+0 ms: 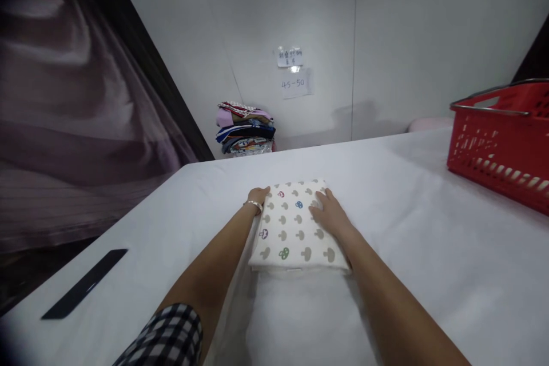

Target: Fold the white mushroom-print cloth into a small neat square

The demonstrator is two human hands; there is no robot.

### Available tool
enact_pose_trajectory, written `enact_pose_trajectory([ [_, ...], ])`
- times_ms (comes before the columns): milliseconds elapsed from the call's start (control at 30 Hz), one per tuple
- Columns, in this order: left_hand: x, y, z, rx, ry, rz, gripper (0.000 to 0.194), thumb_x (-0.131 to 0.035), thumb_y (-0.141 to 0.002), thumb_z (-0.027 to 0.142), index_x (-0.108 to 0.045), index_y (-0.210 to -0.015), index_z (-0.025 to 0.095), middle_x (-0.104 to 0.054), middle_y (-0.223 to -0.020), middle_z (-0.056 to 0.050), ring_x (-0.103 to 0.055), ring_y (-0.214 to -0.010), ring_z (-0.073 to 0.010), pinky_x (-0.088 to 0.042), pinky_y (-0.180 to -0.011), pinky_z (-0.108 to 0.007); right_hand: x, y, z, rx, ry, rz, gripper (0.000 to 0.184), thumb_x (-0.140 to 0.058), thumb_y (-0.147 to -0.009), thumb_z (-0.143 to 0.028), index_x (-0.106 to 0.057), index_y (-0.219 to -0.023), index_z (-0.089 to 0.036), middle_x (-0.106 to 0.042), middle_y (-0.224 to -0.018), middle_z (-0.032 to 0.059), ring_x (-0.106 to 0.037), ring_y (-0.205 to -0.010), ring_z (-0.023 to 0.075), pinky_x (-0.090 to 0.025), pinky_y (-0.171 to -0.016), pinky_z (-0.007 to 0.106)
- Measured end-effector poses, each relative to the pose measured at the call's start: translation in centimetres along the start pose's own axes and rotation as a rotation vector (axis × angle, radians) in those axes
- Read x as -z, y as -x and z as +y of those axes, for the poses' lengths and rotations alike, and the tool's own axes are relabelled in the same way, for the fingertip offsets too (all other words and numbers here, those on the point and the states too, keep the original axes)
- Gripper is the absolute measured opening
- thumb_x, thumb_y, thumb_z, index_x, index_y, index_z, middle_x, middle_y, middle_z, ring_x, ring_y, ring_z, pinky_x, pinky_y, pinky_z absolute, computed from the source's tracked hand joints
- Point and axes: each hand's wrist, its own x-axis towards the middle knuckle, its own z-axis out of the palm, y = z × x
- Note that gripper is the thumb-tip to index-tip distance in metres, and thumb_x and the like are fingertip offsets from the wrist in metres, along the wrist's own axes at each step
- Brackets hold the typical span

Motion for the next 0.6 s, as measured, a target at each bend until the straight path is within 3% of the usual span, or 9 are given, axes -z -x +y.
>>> enact_pose_trajectory([
  [200,2.1,2.9,0.7,0.002,0.014,-0.048,0.029,-0.059,-0.077,0.045,-0.059,-0.078,0.016,-0.062,-0.067,-0.004,-0.054,-0.057,-0.0136,-0.037,-0.053,-0.024,-0.1,-0.1,0.1,-0.021,-0.011,0.007,0.063,-0.049,-0.084,-0.044,-0.039,-0.139,-0.015,-0.020,-0.150,0.0130,-0.028,-0.134,0.0263,-0.028,-0.108,0.037],
  [333,3.4,5.8,0.4,-0.014,-0.017,-0.091,0.033,-0.059,-0.075,0.049,-0.056,-0.067,0.017,-0.052,-0.056,0.000,-0.047,-0.052,-0.0120,-0.034,-0.051,-0.024,-0.2,-0.2,0.3,-0.002,-0.009,0.019,0.061,-0.048,-0.084,-0.045,-0.041,-0.137,-0.016,-0.023,-0.149,0.0131,-0.030,-0.133,0.0283,-0.031,-0.106,0.039],
  [500,3.3,8.0,-0.6,-0.026,-0.046,-0.139,0.032,-0.070,-0.066,0.043,-0.052,-0.056,0.018,-0.050,-0.053,0.001,-0.048,-0.055,-0.0127,-0.032,-0.051,-0.023,-0.3,-0.5,0.6,0.015,-0.010,0.031,0.060,-0.051,-0.082,-0.045,-0.043,-0.136,-0.018,-0.024,-0.149,0.0115,-0.030,-0.133,0.0292,-0.029,-0.107,0.041],
  [600,3.0,8.4,-1.3,-0.002,-0.031,-0.121,0.027,-0.068,-0.069,0.037,-0.052,-0.057,0.018,-0.051,-0.053,0.001,-0.050,-0.056,-0.0128,-0.033,-0.053,-0.023,-0.2,-0.6,0.7,0.003,-0.023,0.022,0.062,-0.051,-0.081,-0.047,-0.043,-0.136,-0.018,-0.024,-0.149,0.0112,-0.029,-0.133,0.0291,-0.028,-0.108,0.040],
])
